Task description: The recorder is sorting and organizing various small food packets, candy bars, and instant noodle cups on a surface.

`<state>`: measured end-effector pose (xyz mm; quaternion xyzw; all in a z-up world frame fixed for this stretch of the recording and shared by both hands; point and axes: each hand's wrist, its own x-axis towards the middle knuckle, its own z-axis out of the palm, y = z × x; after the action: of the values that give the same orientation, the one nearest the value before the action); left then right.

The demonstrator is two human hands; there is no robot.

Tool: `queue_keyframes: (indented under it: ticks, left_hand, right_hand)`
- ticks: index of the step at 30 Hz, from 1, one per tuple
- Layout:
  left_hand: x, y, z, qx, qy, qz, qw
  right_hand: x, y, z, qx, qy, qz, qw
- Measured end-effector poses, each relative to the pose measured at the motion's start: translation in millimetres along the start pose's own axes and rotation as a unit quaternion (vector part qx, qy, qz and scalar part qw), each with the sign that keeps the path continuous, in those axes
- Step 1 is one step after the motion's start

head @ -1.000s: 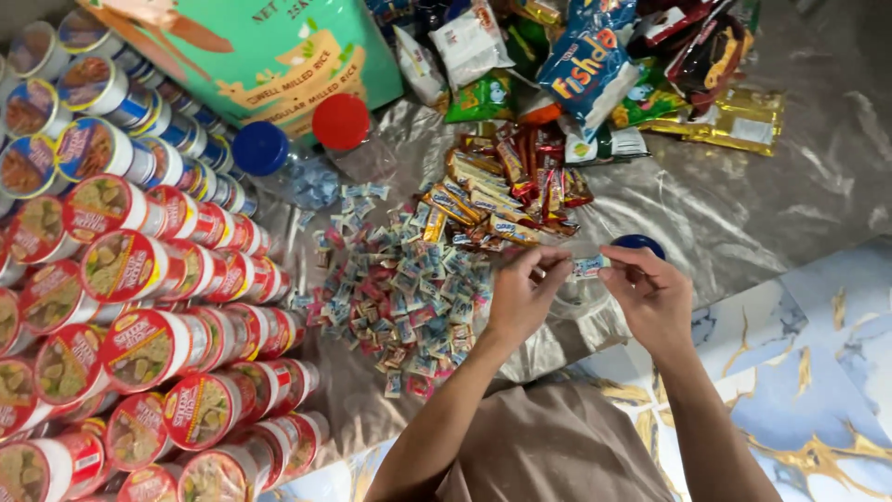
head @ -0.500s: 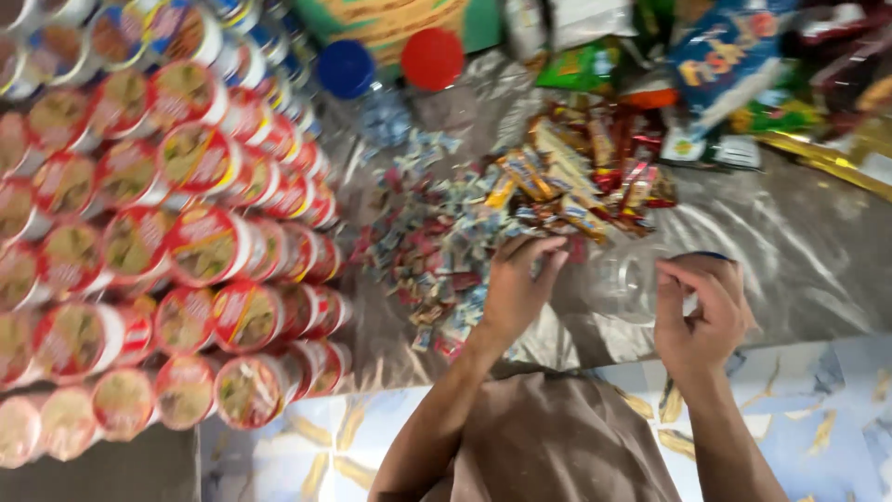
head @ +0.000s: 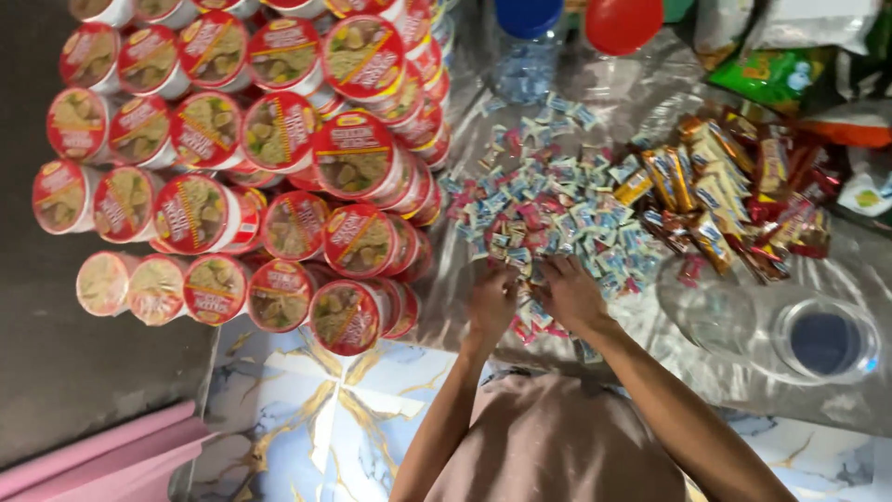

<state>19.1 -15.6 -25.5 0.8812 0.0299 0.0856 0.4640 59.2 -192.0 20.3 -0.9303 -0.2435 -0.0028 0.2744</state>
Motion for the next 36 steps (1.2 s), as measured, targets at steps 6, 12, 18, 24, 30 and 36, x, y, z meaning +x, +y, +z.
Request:
queue_keyframes:
  ticks: [6, 12, 18, 24, 30, 36]
  left_hand:
    - [9, 8, -2, -0.067, -0.026, -0.008, 0.997]
    - [27, 22, 1, -0.167, -0.052, -0.055, 0.983]
    - [45, 109, -15, -0.216, -0.145, -0.103, 0.960]
    - [45, 192, -7, -0.238, -0.174, -0.010, 0.955]
    - [38, 246, 25, -0.242, -0.230, 0.056, 0.941]
    - [29, 291, 67, -0.285, -0.263, 0.113, 0.915]
  right_hand:
    - [12, -9, 1, -0.029, 0.013, -0.031, 0.999]
    - [-8, 5, -2, 0.316, 0.019, 0.300, 0.900]
    - [-43, 9, -47, 0.554, 0.165, 0.311, 0.755]
    - [-70, -24, -151, 0.547, 0.246, 0.262, 0.756]
    - [-114, -10, -203, 0.519, 0.299, 0.273, 0.753]
    - [-160, 21, -226, 0.523, 0.343, 0.285, 0.726]
